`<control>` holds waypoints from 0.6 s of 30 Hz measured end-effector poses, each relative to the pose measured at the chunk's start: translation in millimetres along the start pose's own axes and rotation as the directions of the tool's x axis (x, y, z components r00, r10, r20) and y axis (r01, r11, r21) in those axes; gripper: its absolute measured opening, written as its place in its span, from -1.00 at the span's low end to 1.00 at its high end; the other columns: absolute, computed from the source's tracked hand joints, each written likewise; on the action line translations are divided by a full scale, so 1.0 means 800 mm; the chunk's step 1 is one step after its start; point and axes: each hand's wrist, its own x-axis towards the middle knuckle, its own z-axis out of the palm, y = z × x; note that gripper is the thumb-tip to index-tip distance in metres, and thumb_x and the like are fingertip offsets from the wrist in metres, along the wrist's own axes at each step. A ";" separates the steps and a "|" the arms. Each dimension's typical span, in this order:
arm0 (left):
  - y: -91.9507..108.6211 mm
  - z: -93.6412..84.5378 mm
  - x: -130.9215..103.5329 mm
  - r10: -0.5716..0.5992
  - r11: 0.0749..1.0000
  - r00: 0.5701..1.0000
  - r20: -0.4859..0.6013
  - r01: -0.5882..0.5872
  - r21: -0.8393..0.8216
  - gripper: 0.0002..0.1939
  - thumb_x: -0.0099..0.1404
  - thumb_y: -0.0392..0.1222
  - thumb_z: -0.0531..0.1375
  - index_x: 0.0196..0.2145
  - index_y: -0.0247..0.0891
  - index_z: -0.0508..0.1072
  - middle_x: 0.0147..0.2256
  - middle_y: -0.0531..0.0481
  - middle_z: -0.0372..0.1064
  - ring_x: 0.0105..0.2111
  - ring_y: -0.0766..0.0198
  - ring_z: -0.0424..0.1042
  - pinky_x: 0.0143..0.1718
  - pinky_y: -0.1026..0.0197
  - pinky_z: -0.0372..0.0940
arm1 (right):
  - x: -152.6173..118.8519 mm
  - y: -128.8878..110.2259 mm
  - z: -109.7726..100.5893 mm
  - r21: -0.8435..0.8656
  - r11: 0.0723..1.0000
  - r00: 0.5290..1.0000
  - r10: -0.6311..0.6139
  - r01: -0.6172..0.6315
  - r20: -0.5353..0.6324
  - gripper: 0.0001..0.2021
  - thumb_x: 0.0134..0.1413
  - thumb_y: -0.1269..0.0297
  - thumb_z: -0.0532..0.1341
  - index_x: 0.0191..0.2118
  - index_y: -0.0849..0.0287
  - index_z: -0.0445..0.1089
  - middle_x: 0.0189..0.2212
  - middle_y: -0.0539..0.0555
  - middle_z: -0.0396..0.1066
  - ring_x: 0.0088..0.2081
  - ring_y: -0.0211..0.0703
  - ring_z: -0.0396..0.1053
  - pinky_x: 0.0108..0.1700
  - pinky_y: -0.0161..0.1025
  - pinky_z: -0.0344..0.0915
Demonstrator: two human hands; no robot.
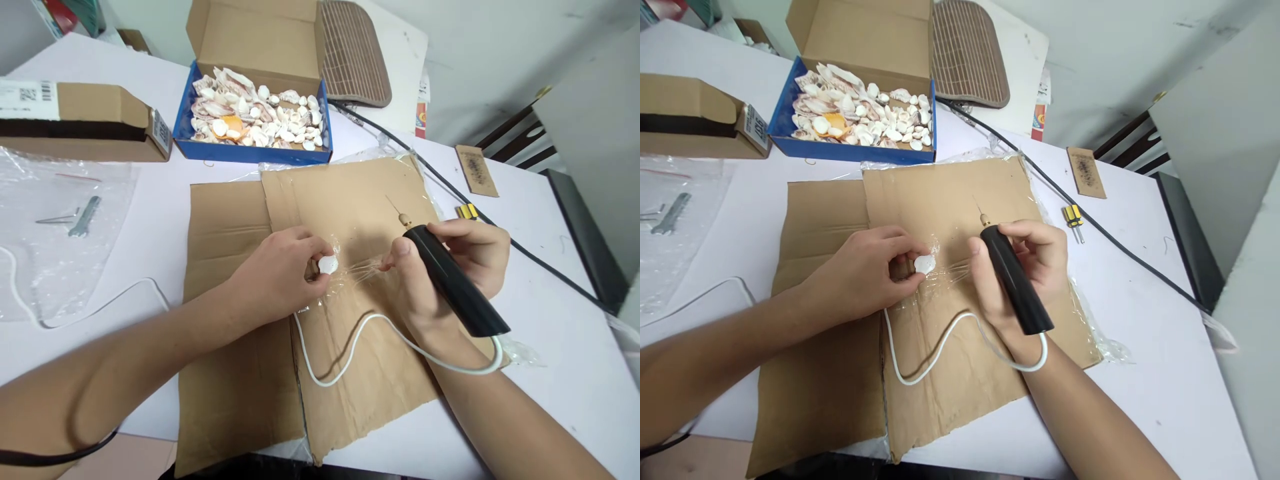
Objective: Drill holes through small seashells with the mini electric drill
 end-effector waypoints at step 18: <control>0.000 -0.004 -0.002 -0.013 0.999 1.000 0.023 0.013 0.030 -0.84 0.33 -0.20 0.32 -0.13 -0.23 0.57 -0.43 0.11 0.51 -0.48 0.28 0.44 -0.36 0.23 0.35 | -0.019 -0.004 -0.005 0.287 0.820 0.865 0.433 -0.495 0.255 -0.84 0.24 0.26 0.45 -0.21 0.04 0.45 -0.54 -0.13 0.33 -0.60 -0.31 0.13 -0.55 -0.25 0.06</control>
